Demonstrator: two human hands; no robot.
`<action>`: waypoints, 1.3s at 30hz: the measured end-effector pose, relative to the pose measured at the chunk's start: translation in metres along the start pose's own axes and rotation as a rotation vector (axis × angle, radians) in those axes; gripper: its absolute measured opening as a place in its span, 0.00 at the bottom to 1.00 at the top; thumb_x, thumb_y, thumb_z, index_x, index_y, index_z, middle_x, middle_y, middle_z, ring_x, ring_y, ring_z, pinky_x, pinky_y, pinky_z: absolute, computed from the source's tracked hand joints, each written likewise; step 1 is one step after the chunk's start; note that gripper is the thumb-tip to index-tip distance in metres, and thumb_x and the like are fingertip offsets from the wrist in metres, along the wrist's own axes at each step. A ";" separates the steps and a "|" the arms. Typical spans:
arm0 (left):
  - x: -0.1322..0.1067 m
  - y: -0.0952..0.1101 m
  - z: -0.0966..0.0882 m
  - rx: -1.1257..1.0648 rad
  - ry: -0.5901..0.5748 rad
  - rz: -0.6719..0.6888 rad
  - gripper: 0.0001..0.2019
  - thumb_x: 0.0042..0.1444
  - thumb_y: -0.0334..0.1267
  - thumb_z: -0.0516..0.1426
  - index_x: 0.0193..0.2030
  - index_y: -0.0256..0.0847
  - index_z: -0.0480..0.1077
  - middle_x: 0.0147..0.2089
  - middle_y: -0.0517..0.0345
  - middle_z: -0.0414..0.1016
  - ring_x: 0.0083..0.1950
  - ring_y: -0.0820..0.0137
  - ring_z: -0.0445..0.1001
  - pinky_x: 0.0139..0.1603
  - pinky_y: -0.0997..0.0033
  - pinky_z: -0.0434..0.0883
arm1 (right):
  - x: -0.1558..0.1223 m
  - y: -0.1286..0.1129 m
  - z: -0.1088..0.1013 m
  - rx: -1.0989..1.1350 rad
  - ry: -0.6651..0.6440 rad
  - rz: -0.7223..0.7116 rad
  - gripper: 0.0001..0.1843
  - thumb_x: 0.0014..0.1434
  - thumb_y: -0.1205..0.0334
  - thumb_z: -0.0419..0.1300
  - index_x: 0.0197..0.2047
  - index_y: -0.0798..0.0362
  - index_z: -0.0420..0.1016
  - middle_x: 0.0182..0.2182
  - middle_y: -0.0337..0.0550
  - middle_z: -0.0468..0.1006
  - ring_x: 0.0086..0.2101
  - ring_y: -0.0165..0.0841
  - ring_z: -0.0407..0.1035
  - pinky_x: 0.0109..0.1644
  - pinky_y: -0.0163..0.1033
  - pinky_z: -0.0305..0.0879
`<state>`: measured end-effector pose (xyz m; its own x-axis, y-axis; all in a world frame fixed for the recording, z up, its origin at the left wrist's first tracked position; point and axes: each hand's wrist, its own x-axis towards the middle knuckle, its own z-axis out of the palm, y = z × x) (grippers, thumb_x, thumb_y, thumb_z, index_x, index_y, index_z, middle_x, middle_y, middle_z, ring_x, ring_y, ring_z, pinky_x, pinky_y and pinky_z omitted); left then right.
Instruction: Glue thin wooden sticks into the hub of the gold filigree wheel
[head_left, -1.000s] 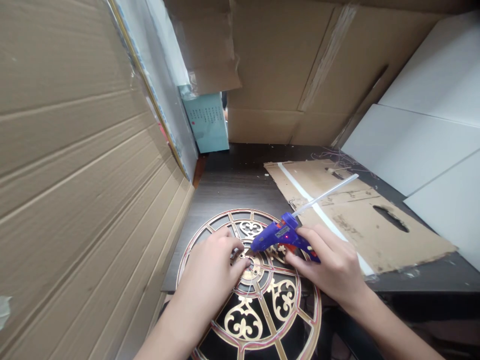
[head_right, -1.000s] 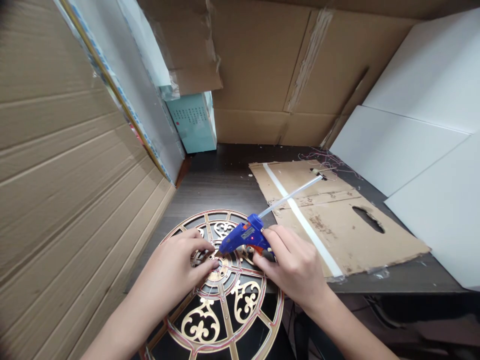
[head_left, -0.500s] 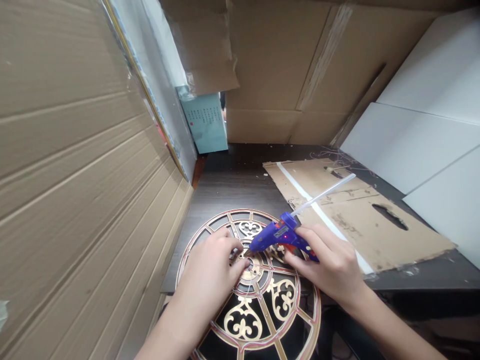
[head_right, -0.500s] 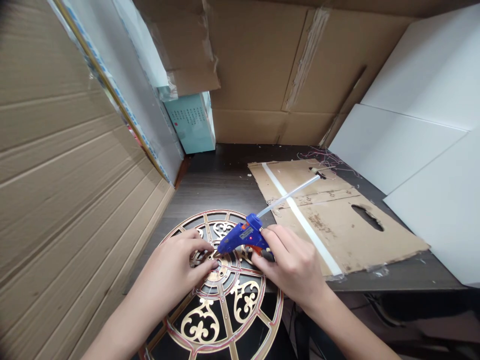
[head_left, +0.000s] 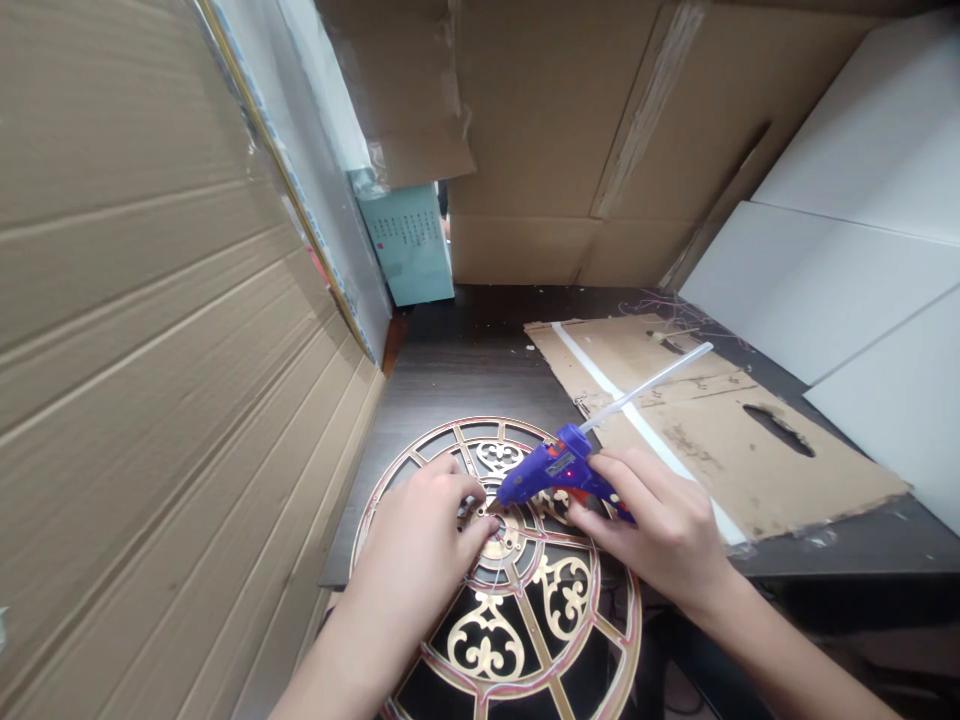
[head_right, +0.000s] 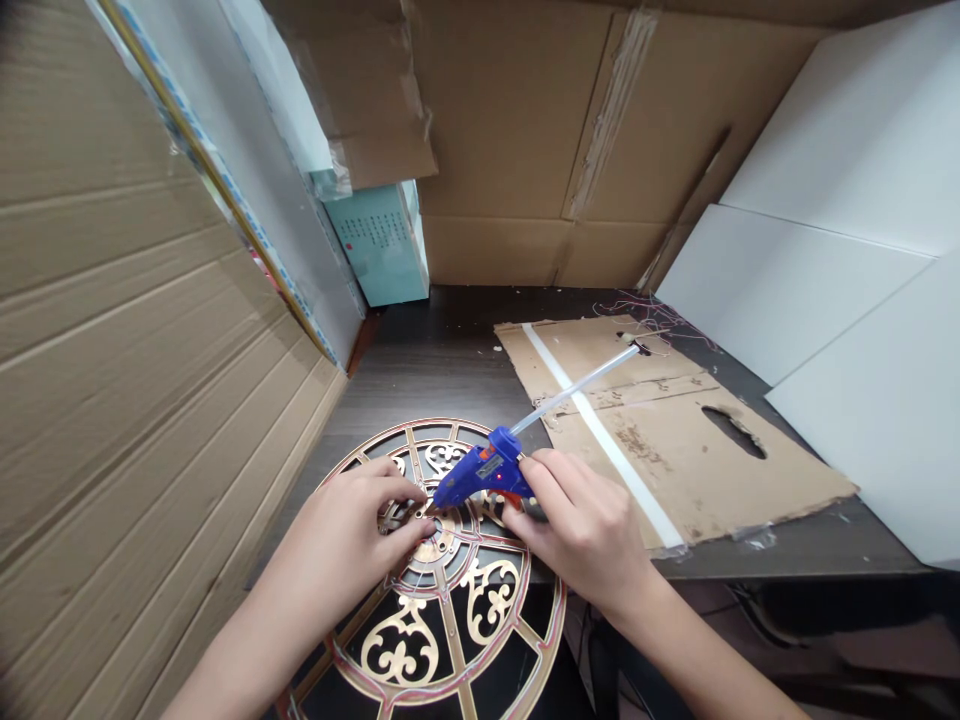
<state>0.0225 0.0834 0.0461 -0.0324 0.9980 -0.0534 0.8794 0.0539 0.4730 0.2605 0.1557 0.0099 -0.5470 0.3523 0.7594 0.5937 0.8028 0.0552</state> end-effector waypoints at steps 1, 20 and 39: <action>0.000 0.000 0.000 0.001 0.000 0.000 0.03 0.60 0.38 0.65 0.39 0.45 0.81 0.40 0.60 0.74 0.43 0.61 0.74 0.43 0.58 0.65 | 0.000 0.000 0.000 0.000 -0.001 0.000 0.06 0.65 0.68 0.65 0.44 0.60 0.76 0.36 0.49 0.82 0.34 0.37 0.77 0.35 0.40 0.71; 0.001 -0.001 0.001 0.012 0.002 0.002 0.03 0.59 0.39 0.65 0.40 0.46 0.81 0.41 0.59 0.76 0.44 0.60 0.75 0.44 0.57 0.66 | -0.001 0.001 -0.001 0.009 0.006 0.013 0.06 0.64 0.68 0.66 0.44 0.60 0.77 0.35 0.47 0.81 0.34 0.36 0.75 0.37 0.40 0.70; 0.001 0.001 0.000 0.009 -0.005 -0.009 0.03 0.60 0.38 0.65 0.39 0.45 0.81 0.40 0.59 0.75 0.43 0.60 0.74 0.43 0.58 0.65 | -0.001 0.000 -0.003 0.024 -0.001 0.039 0.06 0.64 0.67 0.65 0.45 0.59 0.76 0.36 0.46 0.82 0.34 0.36 0.77 0.37 0.40 0.72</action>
<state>0.0228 0.0846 0.0466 -0.0384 0.9973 -0.0618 0.8835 0.0628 0.4642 0.2626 0.1543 0.0111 -0.5245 0.3841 0.7598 0.6004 0.7996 0.0103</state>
